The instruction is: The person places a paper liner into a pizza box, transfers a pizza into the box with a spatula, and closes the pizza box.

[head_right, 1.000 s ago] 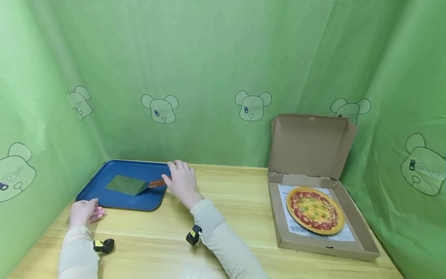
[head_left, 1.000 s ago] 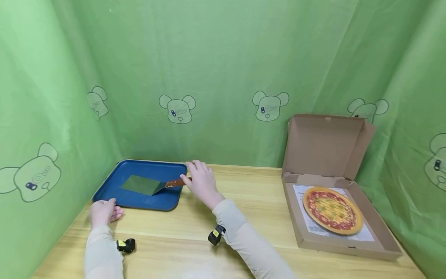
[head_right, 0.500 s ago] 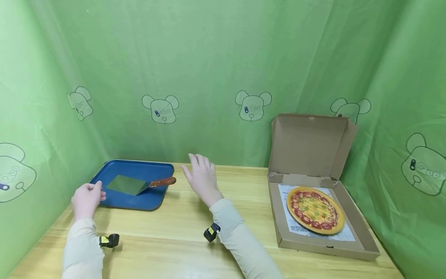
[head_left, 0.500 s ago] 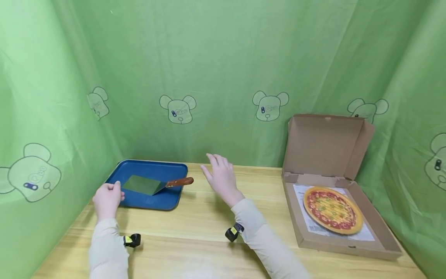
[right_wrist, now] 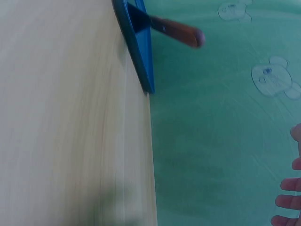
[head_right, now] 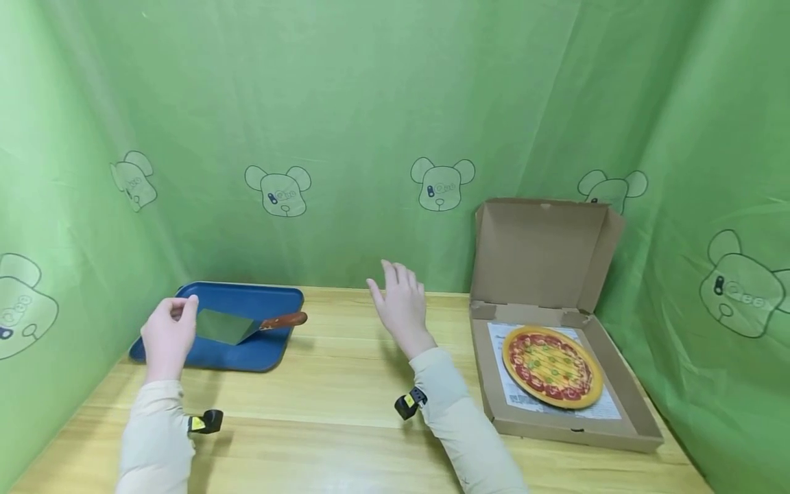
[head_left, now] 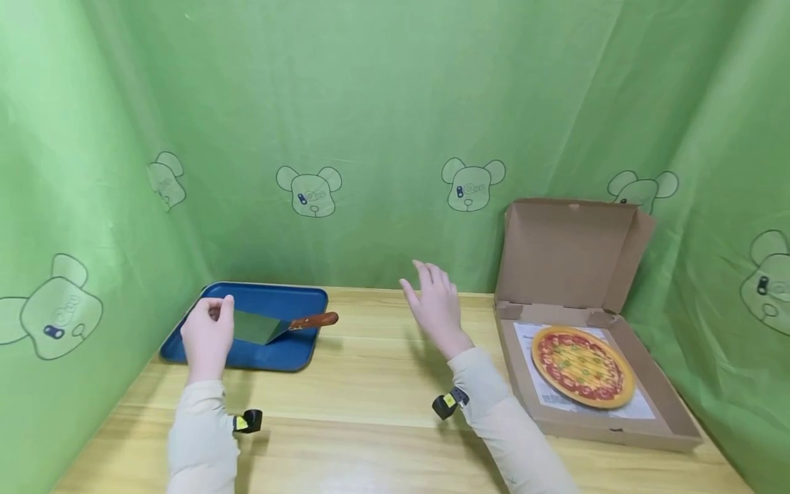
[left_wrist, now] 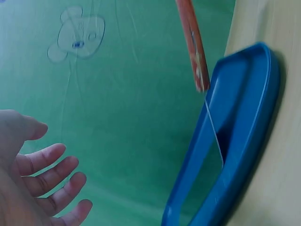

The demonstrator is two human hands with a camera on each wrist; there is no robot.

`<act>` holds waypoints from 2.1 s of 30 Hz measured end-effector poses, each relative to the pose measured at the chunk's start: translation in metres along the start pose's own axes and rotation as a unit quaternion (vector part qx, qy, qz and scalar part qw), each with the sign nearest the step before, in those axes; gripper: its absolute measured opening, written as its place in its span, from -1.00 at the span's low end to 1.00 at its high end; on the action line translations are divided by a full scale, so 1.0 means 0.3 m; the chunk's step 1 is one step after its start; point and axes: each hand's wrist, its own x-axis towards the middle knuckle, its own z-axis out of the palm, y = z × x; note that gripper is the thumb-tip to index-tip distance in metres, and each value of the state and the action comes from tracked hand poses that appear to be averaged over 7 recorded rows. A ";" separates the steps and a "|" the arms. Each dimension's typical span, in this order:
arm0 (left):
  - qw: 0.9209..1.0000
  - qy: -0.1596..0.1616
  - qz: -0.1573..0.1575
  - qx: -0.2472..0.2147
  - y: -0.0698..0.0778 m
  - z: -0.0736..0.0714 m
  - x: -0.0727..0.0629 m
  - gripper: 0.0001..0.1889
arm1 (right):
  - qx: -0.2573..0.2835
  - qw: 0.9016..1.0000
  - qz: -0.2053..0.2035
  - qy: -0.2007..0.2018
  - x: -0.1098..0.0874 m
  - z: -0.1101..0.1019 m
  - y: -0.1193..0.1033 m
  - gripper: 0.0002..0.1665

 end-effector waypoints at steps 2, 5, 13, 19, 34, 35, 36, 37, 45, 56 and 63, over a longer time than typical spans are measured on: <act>1.000 -0.004 0.013 -0.007 0.019 0.017 -0.009 -0.57 | -0.002 1.000 0.009 0.000 -0.002 -0.023 0.028 -0.34; 0.999 -0.013 0.036 -0.020 0.045 0.040 -0.023 -0.59 | -0.002 1.000 0.018 0.004 -0.005 -0.052 0.071 -0.33; 0.995 -0.057 0.080 -0.034 0.115 0.108 -0.061 -0.53 | -0.030 0.999 0.042 0.018 -0.018 -0.149 0.188 -0.31; 0.987 -0.093 0.125 -0.043 0.176 0.192 -0.089 -0.53 | -0.049 0.996 0.058 0.036 -0.036 -0.218 0.294 -0.31; 0.959 -0.203 0.195 -0.021 0.398 0.442 -0.212 -0.44 | -0.118 0.987 0.101 0.046 -0.115 -0.416 0.514 -0.34; 0.958 -0.205 0.199 -0.021 0.410 0.457 -0.221 -0.44 | -0.124 0.986 0.103 0.045 -0.118 -0.430 0.529 -0.33; 0.956 -0.209 0.202 -0.025 0.423 0.471 -0.230 -0.43 | -0.127 0.985 0.106 0.045 -0.120 -0.443 0.544 -0.32; 0.955 -0.213 0.205 -0.024 0.435 0.485 -0.239 -0.43 | -0.131 0.985 0.108 0.045 -0.123 -0.457 0.558 -0.32; 0.939 -0.269 0.215 -0.019 0.551 0.589 -0.307 -0.36 | -0.152 0.978 0.140 0.032 -0.140 -0.563 0.667 -0.23; 0.916 -0.347 0.200 -0.036 0.743 0.761 -0.361 -0.25 | -0.071 0.975 0.211 0.007 -0.097 -0.678 0.795 -0.07; 0.905 -0.381 0.168 -0.081 0.872 0.826 -0.369 -0.22 | 0.030 0.963 0.267 0.005 -0.020 -0.723 0.865 0.01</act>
